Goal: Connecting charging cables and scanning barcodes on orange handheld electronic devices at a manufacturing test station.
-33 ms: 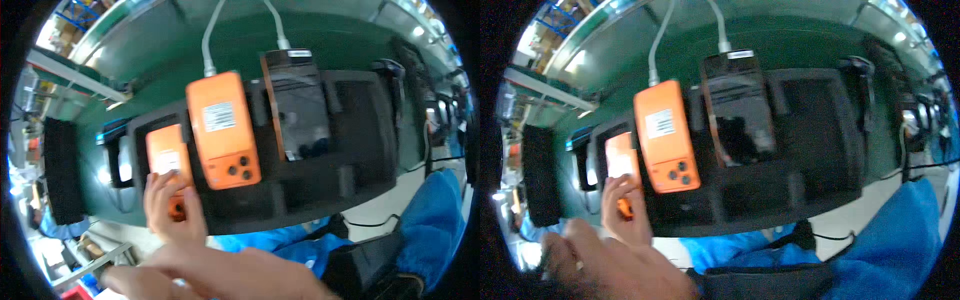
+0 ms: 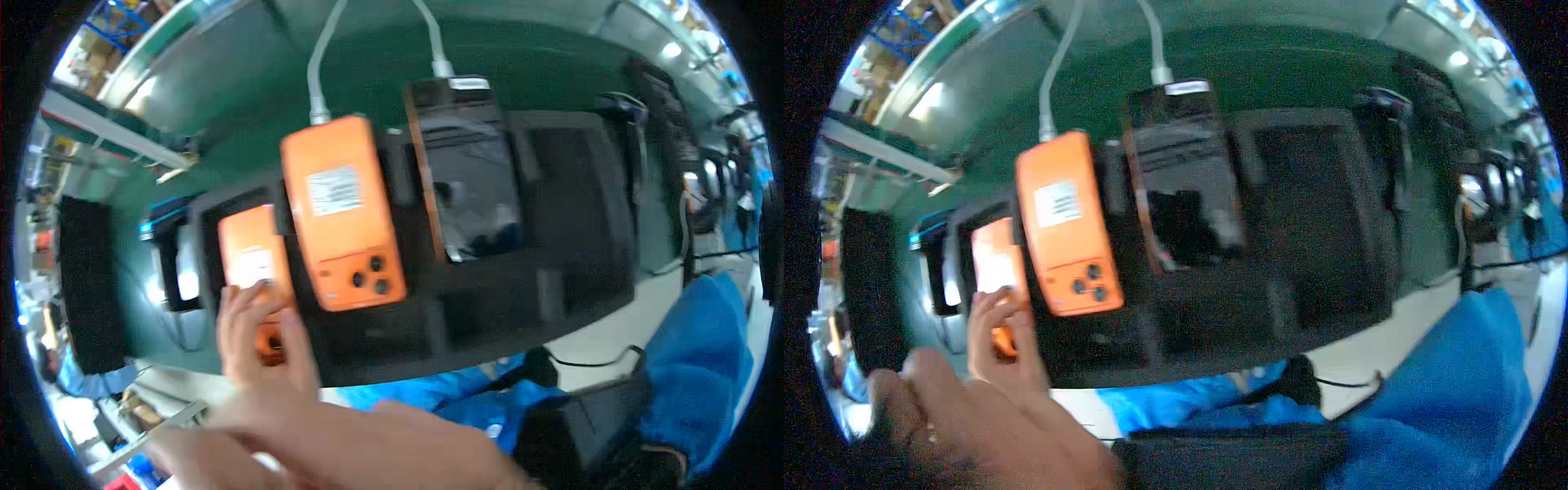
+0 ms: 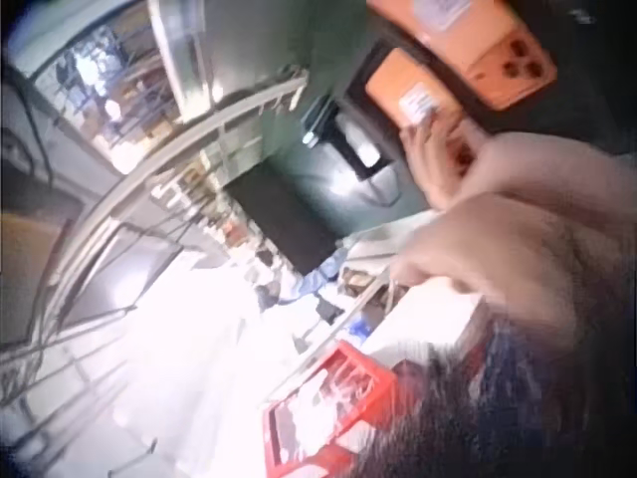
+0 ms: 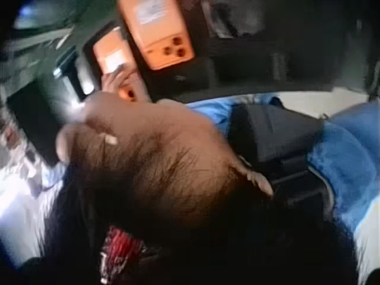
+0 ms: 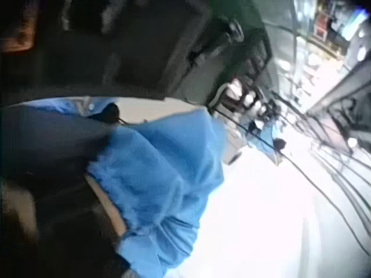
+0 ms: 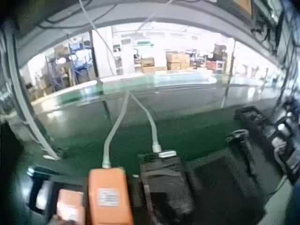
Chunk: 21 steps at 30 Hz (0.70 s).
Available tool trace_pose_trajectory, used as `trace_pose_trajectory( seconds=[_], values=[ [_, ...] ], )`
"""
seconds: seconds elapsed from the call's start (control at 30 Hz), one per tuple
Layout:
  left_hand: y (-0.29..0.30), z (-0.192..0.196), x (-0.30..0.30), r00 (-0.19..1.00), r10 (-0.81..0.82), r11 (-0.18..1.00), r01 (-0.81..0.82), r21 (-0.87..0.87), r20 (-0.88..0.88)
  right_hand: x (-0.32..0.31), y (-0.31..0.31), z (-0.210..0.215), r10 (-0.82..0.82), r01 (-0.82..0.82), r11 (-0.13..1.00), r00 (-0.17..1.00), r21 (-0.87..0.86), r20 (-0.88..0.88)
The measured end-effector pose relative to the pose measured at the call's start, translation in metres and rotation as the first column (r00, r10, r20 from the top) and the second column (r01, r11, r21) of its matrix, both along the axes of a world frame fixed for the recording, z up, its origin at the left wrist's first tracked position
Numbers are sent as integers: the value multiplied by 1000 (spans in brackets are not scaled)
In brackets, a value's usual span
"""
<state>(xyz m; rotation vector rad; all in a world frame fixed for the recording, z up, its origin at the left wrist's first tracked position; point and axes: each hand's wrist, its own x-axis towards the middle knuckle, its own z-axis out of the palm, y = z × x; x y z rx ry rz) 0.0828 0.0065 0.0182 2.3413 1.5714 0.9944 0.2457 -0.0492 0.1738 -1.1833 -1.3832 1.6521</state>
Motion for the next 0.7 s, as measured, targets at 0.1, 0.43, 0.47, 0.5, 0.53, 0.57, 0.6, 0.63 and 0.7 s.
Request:
trace_pose_trajectory(
  seconds=[0.1,0.43,0.47,0.5,0.53,0.57,0.6,0.63,0.7],
  values=[
    [1,1,-23,995,5,999,-1,44,-101,10,0,-3,-113,112,992,994,53,5],
    [20,79,-1,982,-164,985,159,-69,-88,123,38,-65,-553,-62,730,532,681,641],
    [32,88,16,964,-262,964,259,-61,-51,131,41,-75,-598,-86,704,463,704,654],
    [47,92,30,952,-303,953,301,-37,-52,134,49,-76,-613,-84,702,434,707,660],
    [65,87,42,942,-330,944,331,-4,-53,132,59,-78,-628,-94,693,408,715,663],
    [78,76,51,938,-314,949,311,-43,-146,130,70,-84,-629,-123,671,427,731,649],
    [93,60,58,926,-294,956,285,-71,-236,126,83,-92,-637,-152,641,442,752,632],
    [106,41,65,914,-294,955,270,-122,-279,121,92,-102,-647,-159,620,450,768,615],
    [134,3,72,907,-326,936,270,-225,-268,115,108,-122,-648,-141,603,487,785,586]
  ],
)
